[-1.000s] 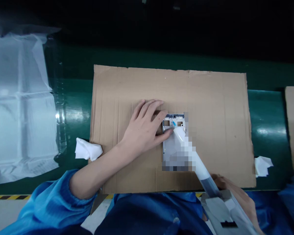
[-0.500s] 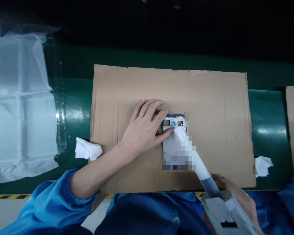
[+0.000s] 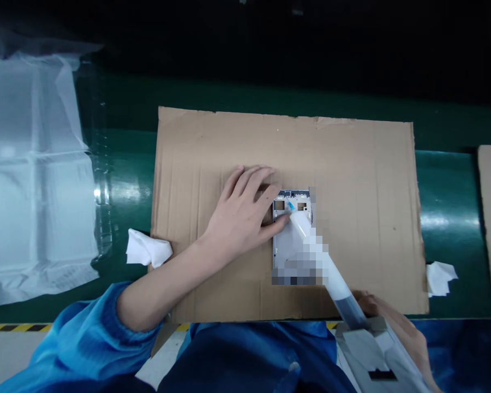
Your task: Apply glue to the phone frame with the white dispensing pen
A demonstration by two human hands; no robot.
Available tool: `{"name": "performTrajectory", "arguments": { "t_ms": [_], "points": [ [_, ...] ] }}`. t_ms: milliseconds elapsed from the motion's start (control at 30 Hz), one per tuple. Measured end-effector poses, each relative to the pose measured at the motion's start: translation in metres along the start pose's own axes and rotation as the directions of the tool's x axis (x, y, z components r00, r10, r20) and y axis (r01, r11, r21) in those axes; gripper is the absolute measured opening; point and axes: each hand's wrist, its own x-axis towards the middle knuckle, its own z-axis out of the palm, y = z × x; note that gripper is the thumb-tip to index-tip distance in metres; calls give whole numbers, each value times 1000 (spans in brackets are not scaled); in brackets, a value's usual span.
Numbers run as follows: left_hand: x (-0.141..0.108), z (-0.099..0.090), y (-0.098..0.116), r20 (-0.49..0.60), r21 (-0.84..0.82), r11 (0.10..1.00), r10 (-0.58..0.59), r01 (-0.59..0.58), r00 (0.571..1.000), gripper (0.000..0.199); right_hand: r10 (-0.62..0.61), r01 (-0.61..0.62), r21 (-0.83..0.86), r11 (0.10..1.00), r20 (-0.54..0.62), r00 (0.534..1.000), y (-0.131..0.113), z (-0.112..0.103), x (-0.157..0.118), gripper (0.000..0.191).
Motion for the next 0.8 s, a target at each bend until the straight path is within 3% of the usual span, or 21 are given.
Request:
{"name": "performTrajectory", "arguments": {
  "t_ms": [133,800],
  "points": [
    [0,0,0,-3,1,1000,2,-2,1000,41,-179,179,46,983,3,984,-8,1,11,8],
    [-1,2,0,-21,-3,1000,-6,6,1000,39,-185,185,-1,983,-52,981,-17,2,19,11]
  ]
}}
